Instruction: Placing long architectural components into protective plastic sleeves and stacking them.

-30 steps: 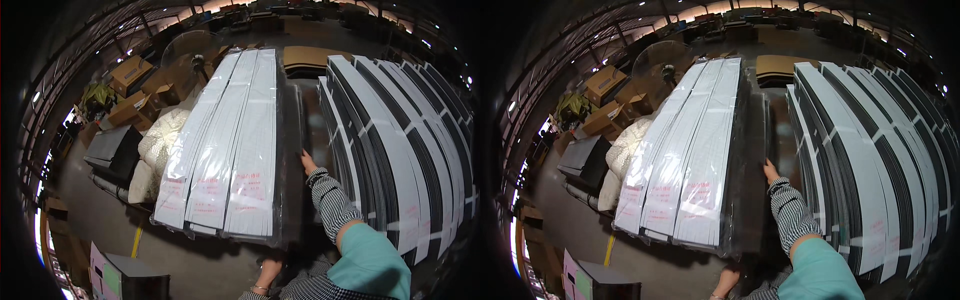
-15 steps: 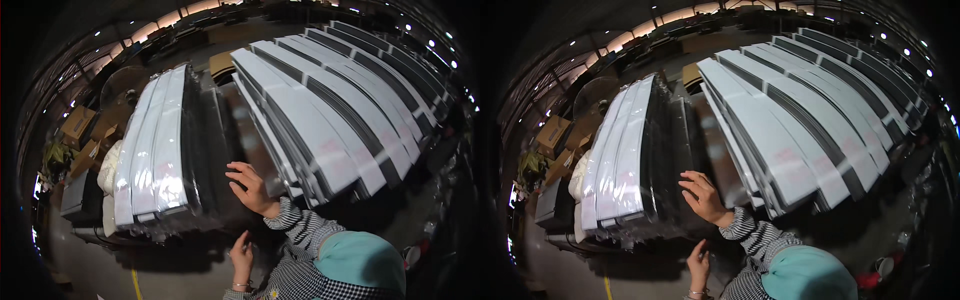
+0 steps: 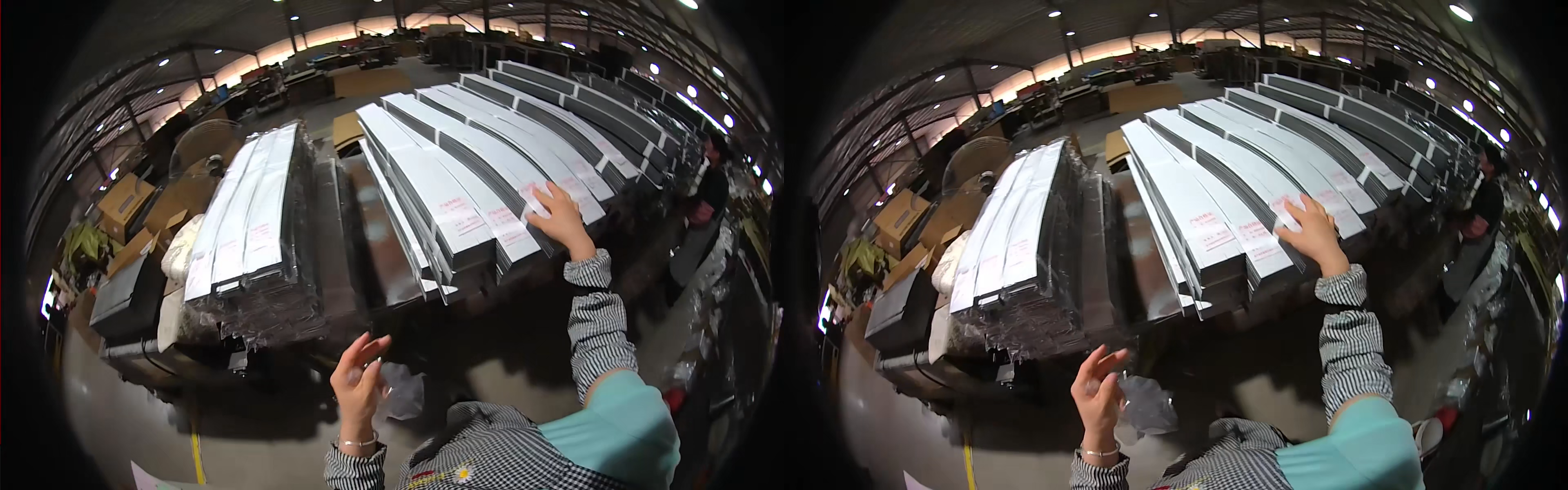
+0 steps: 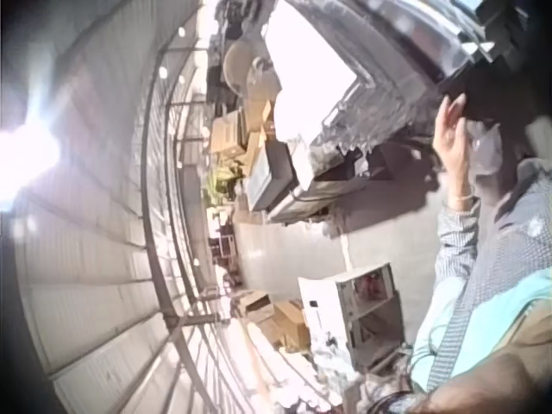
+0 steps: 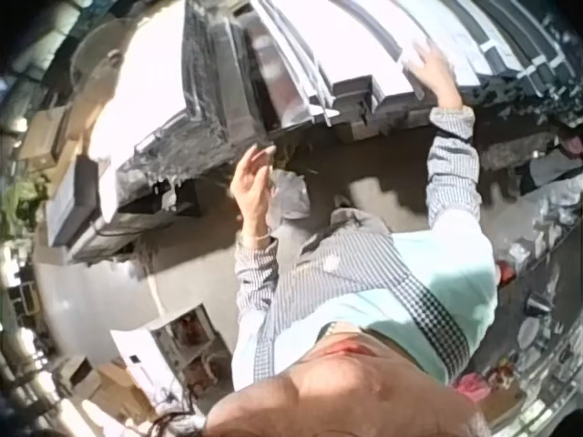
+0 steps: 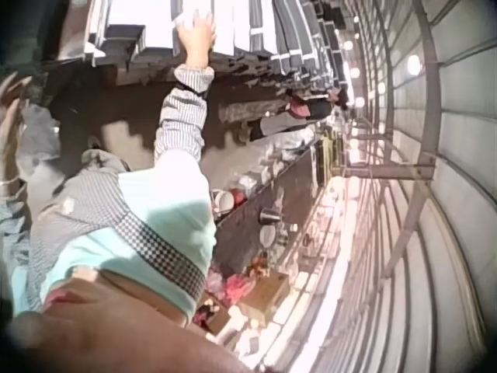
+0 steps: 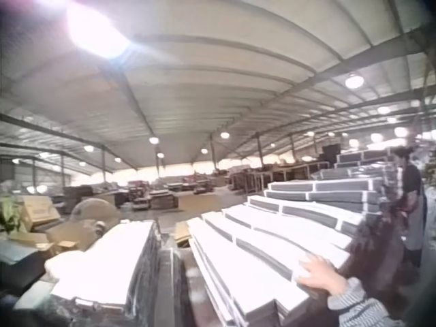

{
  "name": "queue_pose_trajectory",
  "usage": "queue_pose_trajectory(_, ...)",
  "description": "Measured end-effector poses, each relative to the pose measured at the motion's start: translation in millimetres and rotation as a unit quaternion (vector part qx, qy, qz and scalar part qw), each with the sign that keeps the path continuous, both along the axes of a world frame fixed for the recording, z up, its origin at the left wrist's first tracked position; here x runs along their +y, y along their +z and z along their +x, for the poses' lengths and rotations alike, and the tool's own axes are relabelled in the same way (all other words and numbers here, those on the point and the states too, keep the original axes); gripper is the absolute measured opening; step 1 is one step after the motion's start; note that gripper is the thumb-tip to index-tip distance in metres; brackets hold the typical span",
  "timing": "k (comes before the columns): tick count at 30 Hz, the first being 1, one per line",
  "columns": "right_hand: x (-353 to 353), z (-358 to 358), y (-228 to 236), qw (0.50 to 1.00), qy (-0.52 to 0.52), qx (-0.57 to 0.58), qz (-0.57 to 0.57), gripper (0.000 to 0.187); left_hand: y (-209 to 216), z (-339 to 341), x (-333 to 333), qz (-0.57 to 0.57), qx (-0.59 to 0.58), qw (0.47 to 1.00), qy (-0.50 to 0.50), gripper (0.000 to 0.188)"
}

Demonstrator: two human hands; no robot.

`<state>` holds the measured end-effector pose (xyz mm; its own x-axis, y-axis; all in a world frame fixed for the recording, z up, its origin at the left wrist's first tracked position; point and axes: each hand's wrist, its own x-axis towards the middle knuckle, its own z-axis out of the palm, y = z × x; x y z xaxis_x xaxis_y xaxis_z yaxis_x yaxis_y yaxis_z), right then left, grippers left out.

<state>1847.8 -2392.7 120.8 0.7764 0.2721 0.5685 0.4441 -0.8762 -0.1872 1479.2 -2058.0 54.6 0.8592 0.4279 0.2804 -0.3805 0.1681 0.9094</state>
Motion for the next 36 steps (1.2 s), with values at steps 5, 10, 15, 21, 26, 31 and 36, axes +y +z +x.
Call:
queue_pose_trajectory(5, -29.7, 1.5, 19.0, 0.99, 0.108, 0.078, 0.035, 0.073, 56.0, 61.2, -48.7, -0.091, -0.014, 0.995, -0.028, 0.039)
queue_pose_trajectory(10, -31.7, -141.4, 60.0, 0.992, 0.083, -0.055, -0.075, 0.065, 82.6, 86.0, -74.4, -0.081, -0.061, 0.995, -0.022, 0.036)
queue_pose_trajectory(15, 22.3, -240.0, 29.6, 0.785, 0.437, 0.312, 0.309, 0.058, 73.8, 82.8, -111.9, -0.067, -0.064, 0.995, -0.045, 0.033)
queue_pose_trajectory(21, -12.1, -239.5, 22.3, 0.838, 0.317, 0.131, 0.425, 0.003, 59.1, 85.7, -149.6, 0.029, -0.056, 0.996, -0.06, 0.024)
queue_pose_trajectory(26, -52.3, -228.4, 18.8, 0.836, 0.374, 0.138, 0.377, 0.012, 58.4, 72.4, -154.9, 0.018, -0.059, 0.983, -0.175, 0.023)
queue_pose_trajectory(31, -71.5, -218.7, 28.6, 0.769, 0.395, 0.338, 0.372, 0.011, 59.4, 74.6, -171.1, 0.08, -0.075, 0.987, -0.121, 0.025)
queue_pose_trajectory(36, -93.8, -207.7, 17.3, 0.754, 0.435, 0.223, 0.438, 0.007, 69.9, 80.7, -184.3, 0.093, -0.06, 0.983, -0.149, 0.016)
